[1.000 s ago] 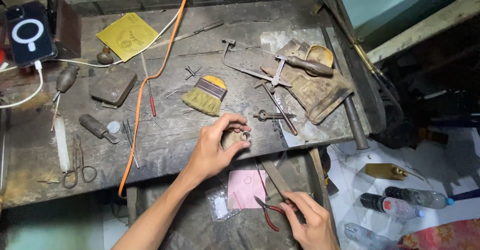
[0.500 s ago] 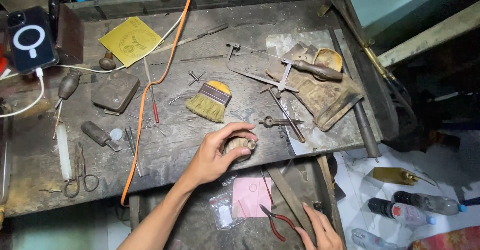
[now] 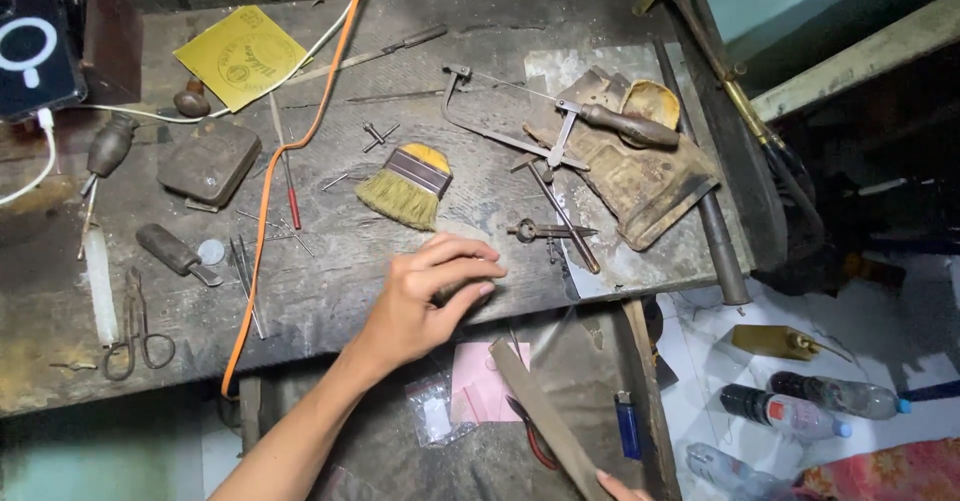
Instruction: Refining a metal ring using a file, followed by cleaning the area and performing fine adjustments with a probe.
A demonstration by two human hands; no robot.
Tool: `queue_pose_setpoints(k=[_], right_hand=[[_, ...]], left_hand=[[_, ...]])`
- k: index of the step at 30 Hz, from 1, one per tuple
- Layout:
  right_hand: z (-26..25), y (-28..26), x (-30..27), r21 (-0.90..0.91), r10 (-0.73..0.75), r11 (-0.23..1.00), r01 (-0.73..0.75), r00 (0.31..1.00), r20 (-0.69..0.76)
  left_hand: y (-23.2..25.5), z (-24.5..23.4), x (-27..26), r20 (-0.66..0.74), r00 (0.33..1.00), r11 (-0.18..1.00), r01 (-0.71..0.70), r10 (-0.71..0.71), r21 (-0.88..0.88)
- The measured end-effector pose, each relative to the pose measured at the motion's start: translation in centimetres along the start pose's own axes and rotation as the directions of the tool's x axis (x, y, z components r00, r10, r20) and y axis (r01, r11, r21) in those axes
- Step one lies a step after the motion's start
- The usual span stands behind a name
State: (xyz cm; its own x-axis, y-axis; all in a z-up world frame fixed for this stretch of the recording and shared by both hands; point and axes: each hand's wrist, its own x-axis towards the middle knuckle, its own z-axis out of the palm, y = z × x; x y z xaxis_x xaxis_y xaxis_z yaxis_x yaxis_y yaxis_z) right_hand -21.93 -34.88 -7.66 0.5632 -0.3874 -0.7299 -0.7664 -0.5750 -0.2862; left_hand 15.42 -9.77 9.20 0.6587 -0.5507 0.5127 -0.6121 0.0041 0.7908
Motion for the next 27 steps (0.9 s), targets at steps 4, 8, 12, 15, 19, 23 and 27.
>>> queue_pose_setpoints(k=[4, 8, 12, 15, 19, 23, 27], right_hand=[[1.4, -2.6, -1.5, 0.091, -0.009, 0.995, 0.043, 0.940, -0.342], [1.3, -9.2, -4.0, 0.155, 0.006, 0.983, 0.101, 0.820, -0.573], [-1.7, -15.5, -6.2, 0.242, 0.112, 0.970, 0.021, 0.844, -0.524], [-1.2, -15.9, -5.9, 0.136, -0.040, 0.978, 0.156, 0.788, -0.615], [-0.8, -16.0, -5.4, -0.045, -0.246, 0.937, 0.347, 0.561, -0.790], [-0.6, -15.5, -5.1, -0.004, -0.212, 0.948, 0.319, 0.619, -0.756], [-0.3, -15.2, -4.7, 0.075, -0.070, 0.984, 0.161, 0.739, -0.670]], left_hand=[[-2.2, 0.9, -0.8, 0.051, 0.996, 0.997, 0.078, -0.076, -0.020], [-1.6, 0.1, -0.5, 0.133, 0.959, 0.960, 0.264, -0.251, -0.089], [-1.8, -0.1, -0.1, 0.171, 0.938, 0.928, 0.331, -0.303, -0.170], [-1.6, -0.2, -0.4, 0.173, 0.944, 0.937, 0.310, -0.282, -0.164], [-1.8, 0.6, -0.5, 0.052, 0.977, 0.970, 0.213, -0.208, -0.120], [-1.3, 1.1, 2.7, 0.030, 0.943, 0.941, 0.332, -0.331, -0.067], [-1.1, 2.4, 7.1, 0.349, 0.825, 0.884, 0.342, -0.444, 0.318]])
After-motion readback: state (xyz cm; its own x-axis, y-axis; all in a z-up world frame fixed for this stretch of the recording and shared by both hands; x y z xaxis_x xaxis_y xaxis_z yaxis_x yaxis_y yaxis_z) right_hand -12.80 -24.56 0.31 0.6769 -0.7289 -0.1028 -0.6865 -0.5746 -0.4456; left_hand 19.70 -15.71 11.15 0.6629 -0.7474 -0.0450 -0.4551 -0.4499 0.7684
